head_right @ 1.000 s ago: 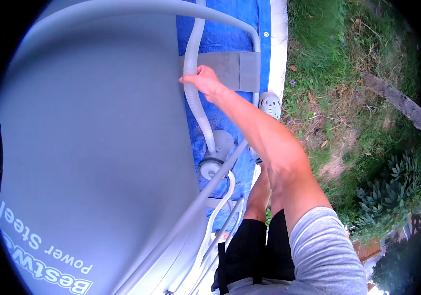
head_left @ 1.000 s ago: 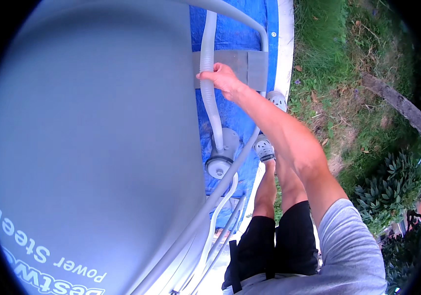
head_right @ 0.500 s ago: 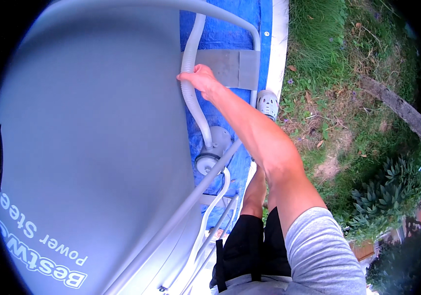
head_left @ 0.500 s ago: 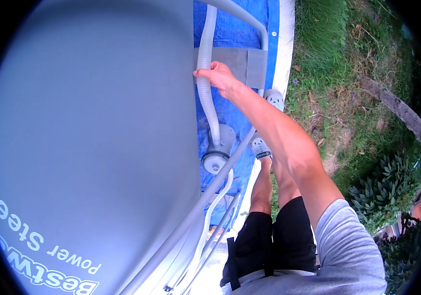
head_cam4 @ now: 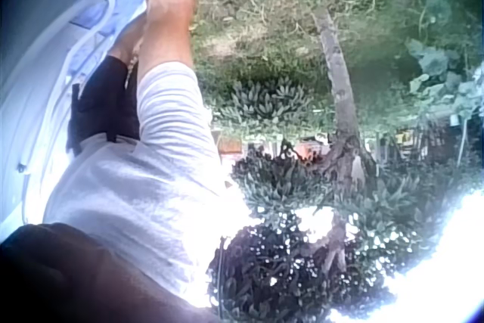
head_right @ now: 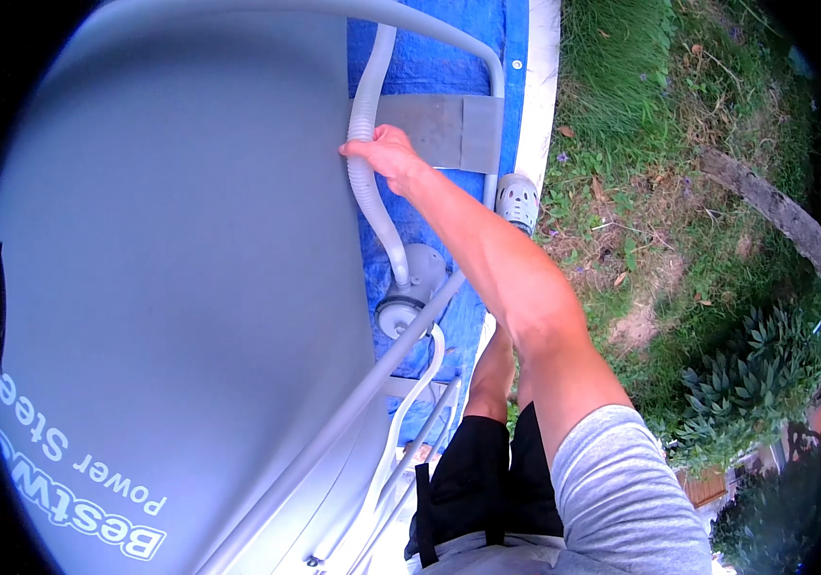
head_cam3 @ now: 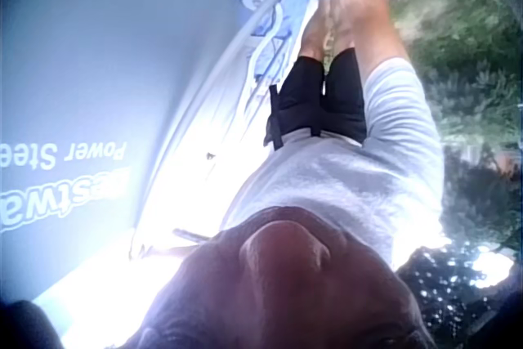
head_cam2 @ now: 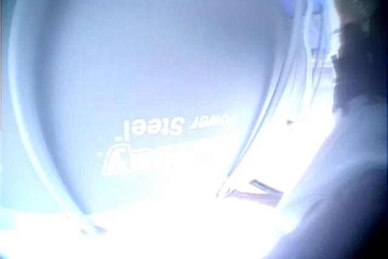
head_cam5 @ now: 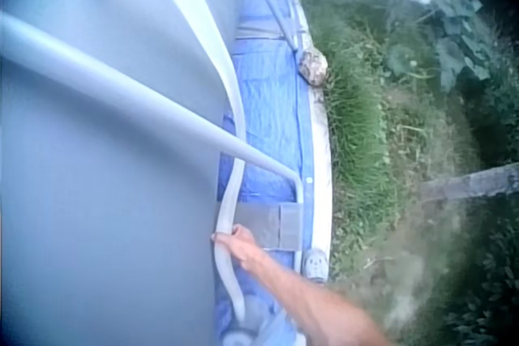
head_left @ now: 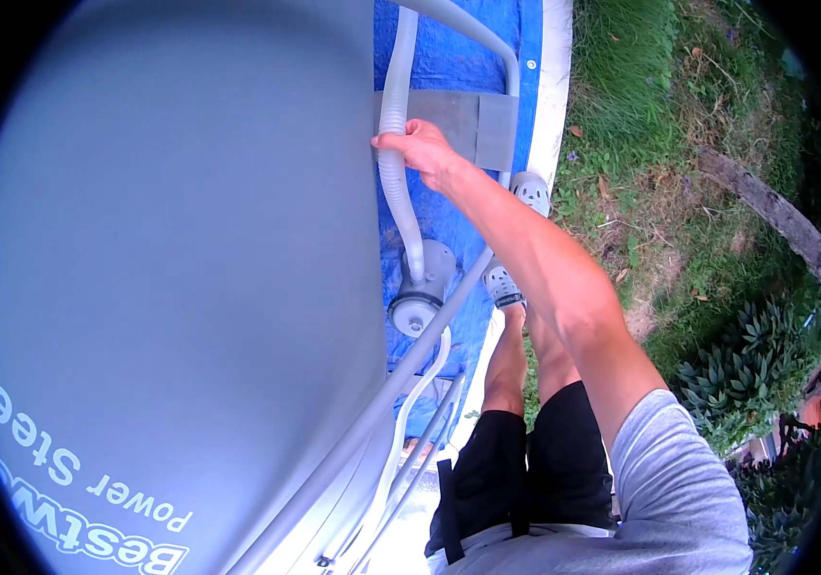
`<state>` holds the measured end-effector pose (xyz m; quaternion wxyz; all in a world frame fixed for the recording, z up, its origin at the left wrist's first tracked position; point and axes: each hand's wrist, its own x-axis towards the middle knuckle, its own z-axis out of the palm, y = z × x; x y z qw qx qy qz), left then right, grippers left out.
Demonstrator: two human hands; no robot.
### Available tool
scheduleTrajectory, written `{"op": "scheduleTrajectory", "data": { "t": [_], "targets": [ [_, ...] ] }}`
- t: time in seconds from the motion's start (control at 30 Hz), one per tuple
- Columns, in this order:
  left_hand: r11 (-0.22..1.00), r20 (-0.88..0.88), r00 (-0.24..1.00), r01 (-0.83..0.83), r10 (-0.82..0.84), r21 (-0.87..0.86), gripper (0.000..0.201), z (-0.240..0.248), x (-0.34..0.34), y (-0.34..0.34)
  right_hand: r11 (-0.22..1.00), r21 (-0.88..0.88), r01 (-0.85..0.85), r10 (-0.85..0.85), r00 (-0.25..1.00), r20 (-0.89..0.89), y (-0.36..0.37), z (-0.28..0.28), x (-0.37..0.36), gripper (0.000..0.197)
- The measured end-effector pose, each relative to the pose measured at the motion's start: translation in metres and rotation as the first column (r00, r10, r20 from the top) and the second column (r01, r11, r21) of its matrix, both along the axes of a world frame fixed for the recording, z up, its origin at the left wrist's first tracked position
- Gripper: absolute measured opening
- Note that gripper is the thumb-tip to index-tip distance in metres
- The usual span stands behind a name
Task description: The person manipulates the frame and hoses of a portable swimming pool by hand, then unplugs a power cord from an extension strip.
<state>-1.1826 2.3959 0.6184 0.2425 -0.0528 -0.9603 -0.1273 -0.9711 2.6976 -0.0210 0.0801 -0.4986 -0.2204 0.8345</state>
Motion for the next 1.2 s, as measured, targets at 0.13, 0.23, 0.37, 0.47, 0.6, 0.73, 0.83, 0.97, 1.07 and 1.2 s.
{"op": "scheduleTrajectory", "data": {
  "t": [0.13,0.23,0.37,0.47,0.6,0.73,0.83,0.97,1.07,1.2],
  "targets": [
    [1.0,-0.003,1.0,-0.004,0.004,-0.002,0.044,0.001,0.001,-0.002,1.0,0.002,-0.004,0.004,1.0,0.016,-0.001,-0.006,0.0,0.036],
    [1.0,-0.008,1.0,-0.014,0.014,-0.008,0.044,0.005,0.003,-0.004,1.0,-0.004,-0.006,0.006,1.0,0.016,-0.001,0.001,-0.001,0.036],
    [1.0,-0.012,1.0,-0.017,0.017,-0.011,0.044,0.006,0.004,-0.005,1.0,-0.004,-0.007,0.007,1.0,0.006,-0.001,0.002,0.001,0.035],
    [1.0,-0.013,1.0,-0.024,0.023,-0.014,0.044,0.008,0.006,-0.007,1.0,-0.009,-0.011,0.011,1.0,-0.005,-0.002,0.006,0.002,0.034],
    [0.999,-0.014,0.999,-0.033,0.032,-0.013,0.044,0.013,0.009,-0.011,1.0,-0.007,-0.014,0.014,1.0,0.001,-0.005,0.006,0.002,0.033],
    [0.999,-0.019,0.999,-0.037,0.037,-0.019,0.043,0.02,0.013,-0.015,0.999,-0.004,-0.037,0.037,0.999,-0.002,-0.006,0.007,0.002,0.032],
    [0.999,-0.026,0.999,-0.039,0.039,-0.032,0.043,0.025,0.015,-0.017,0.998,-0.003,-0.059,0.059,0.998,0.001,-0.007,0.011,0.002,0.032],
    [0.998,-0.027,0.999,-0.037,0.036,-0.043,0.043,0.036,0.019,-0.018,0.997,0.004,-0.081,0.081,0.997,0.006,-0.006,0.008,0.005,0.035],
    [0.997,-0.039,0.999,-0.041,0.039,-0.064,0.043,0.049,0.024,-0.018,0.999,-0.016,-0.05,0.05,0.998,-0.043,-0.008,0.018,0.004,0.033],
    [0.997,-0.044,0.998,-0.05,0.048,-0.064,0.043,0.055,0.027,-0.023,0.999,-0.034,-0.037,0.037,0.999,-0.008,-0.009,0.017,0.007,0.031]
  ]
}}
